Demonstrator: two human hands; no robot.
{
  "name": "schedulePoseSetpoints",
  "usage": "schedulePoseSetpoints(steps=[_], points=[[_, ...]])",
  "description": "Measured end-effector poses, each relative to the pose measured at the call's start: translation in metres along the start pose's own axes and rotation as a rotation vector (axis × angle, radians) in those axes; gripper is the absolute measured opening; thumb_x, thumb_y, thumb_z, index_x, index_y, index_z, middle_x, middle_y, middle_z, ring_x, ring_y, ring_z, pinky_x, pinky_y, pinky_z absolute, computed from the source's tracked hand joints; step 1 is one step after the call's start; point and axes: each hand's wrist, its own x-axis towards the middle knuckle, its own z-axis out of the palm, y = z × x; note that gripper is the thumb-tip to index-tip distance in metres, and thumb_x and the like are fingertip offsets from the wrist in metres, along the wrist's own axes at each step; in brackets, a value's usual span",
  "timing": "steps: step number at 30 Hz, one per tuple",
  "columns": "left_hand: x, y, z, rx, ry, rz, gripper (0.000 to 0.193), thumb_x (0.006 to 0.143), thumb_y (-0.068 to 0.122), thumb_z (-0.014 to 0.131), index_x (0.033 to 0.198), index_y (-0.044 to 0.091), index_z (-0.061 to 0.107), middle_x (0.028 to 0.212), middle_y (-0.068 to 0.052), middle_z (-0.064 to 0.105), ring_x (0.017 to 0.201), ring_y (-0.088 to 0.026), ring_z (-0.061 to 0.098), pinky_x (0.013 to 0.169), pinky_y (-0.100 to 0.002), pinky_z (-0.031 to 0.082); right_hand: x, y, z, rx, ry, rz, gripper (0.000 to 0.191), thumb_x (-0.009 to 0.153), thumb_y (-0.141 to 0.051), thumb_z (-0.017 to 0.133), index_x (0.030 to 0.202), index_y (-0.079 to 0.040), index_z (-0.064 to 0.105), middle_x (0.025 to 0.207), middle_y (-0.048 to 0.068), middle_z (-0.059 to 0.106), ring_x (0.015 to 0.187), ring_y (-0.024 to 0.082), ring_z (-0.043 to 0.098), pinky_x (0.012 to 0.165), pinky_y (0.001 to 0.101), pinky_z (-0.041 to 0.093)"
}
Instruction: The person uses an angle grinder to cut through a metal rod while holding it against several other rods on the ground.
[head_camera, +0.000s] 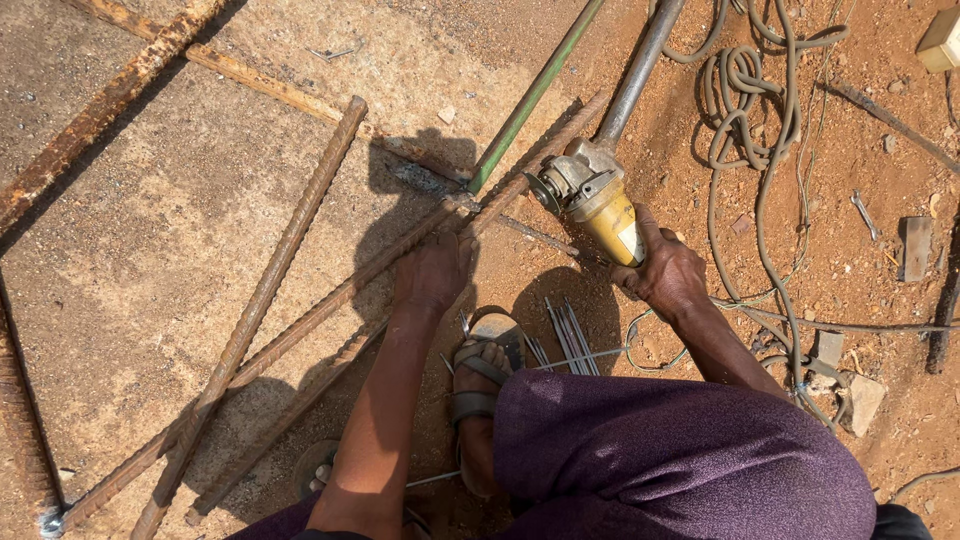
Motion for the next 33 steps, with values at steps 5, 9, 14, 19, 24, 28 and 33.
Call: schedulePoseSetpoints(steps=[5, 9, 14, 19, 24, 28, 33], points=[[0.002, -0.002, 0.003, 0.014, 0.012, 0.01, 0.05, 0.105, 0.048, 0.038, 0.115, 0.005, 0.061, 0.095, -0.02, 0.074, 0.085, -0.036, 0.074, 0.076, -0.053, 0.056, 0.001, 0.001, 0.002, -0.001, 0.013, -0.014, 0.104, 0.074, -0.039, 0.088, 0.159, -0.013, 0.033, 0.114, 0.03, 0.07, 0.084, 0.036, 0.076, 0.069, 0.048, 0.066], [0.002, -0.002, 0.004, 0.005, 0.014, 0.011, 0.049, 0.105, 0.048, 0.038, 0.115, 0.005, 0.061, 0.095, -0.02, 0.074, 0.085, -0.036, 0.074, 0.075, -0.054, 0.056, 0.001, -0.002, 0.0, -0.002, -0.009, 0.015, 0.104, 0.074, -0.038, 0.088, 0.159, -0.015, 0.033, 0.116, 0.028, 0.07, 0.086, 0.036, 0.075, 0.07, 0.048, 0.066], [0.001, -0.001, 0.003, 0.016, 0.019, 0.021, 0.05, 0.105, 0.049, 0.038, 0.115, 0.006, 0.061, 0.093, -0.02, 0.074, 0.084, -0.037, 0.073, 0.076, -0.054, 0.057, -0.001, -0.008, -0.005, 0.006, -0.034, 0.045, 0.107, 0.071, -0.038, 0.088, 0.16, -0.016, 0.032, 0.116, 0.027, 0.07, 0.087, 0.036, 0.075, 0.072, 0.0481, 0.066], [0.002, 0.0, 0.001, 0.0, 0.028, 0.004, 0.049, 0.105, 0.048, 0.039, 0.113, 0.006, 0.063, 0.098, -0.02, 0.074, 0.089, -0.038, 0.073, 0.079, -0.054, 0.056, -0.001, -0.011, -0.01, 0.008, -0.005, 0.0, 0.106, 0.072, -0.037, 0.087, 0.159, -0.011, 0.033, 0.115, 0.028, 0.07, 0.088, 0.036, 0.075, 0.072, 0.0473, 0.066], [0.003, 0.001, -0.001, 0.017, 0.058, -0.01, 0.048, 0.105, 0.047, 0.04, 0.118, 0.006, 0.06, 0.104, -0.022, 0.073, 0.095, -0.04, 0.072, 0.084, -0.055, 0.055, -0.001, -0.013, -0.009, -0.02, -0.052, 0.049, 0.111, 0.071, -0.041, 0.089, 0.16, -0.011, 0.03, 0.114, 0.026, 0.07, 0.087, 0.035, 0.075, 0.075, 0.0466, 0.065], [0.003, 0.003, -0.006, 0.016, 0.082, -0.003, 0.047, 0.105, 0.046, 0.043, 0.121, 0.005, 0.058, 0.106, -0.024, 0.072, 0.097, -0.042, 0.071, 0.088, -0.056, 0.053, 0.004, -0.014, -0.008, -0.077, -0.076, 0.069, 0.099, 0.081, -0.028, 0.082, 0.163, -0.011, 0.029, 0.111, 0.024, 0.071, 0.083, 0.032, 0.076, 0.072, 0.0429, 0.068], [0.004, 0.005, -0.011, 0.018, 0.059, -0.016, 0.043, 0.104, 0.046, 0.045, 0.118, 0.008, 0.06, 0.108, -0.022, 0.072, 0.1, -0.041, 0.07, 0.089, -0.057, 0.053, 0.007, -0.012, -0.008, -0.052, -0.066, 0.051, 0.107, 0.073, -0.038, 0.088, 0.16, -0.013, 0.031, 0.11, 0.024, 0.072, 0.087, 0.032, 0.075, 0.077, 0.0435, 0.065]])
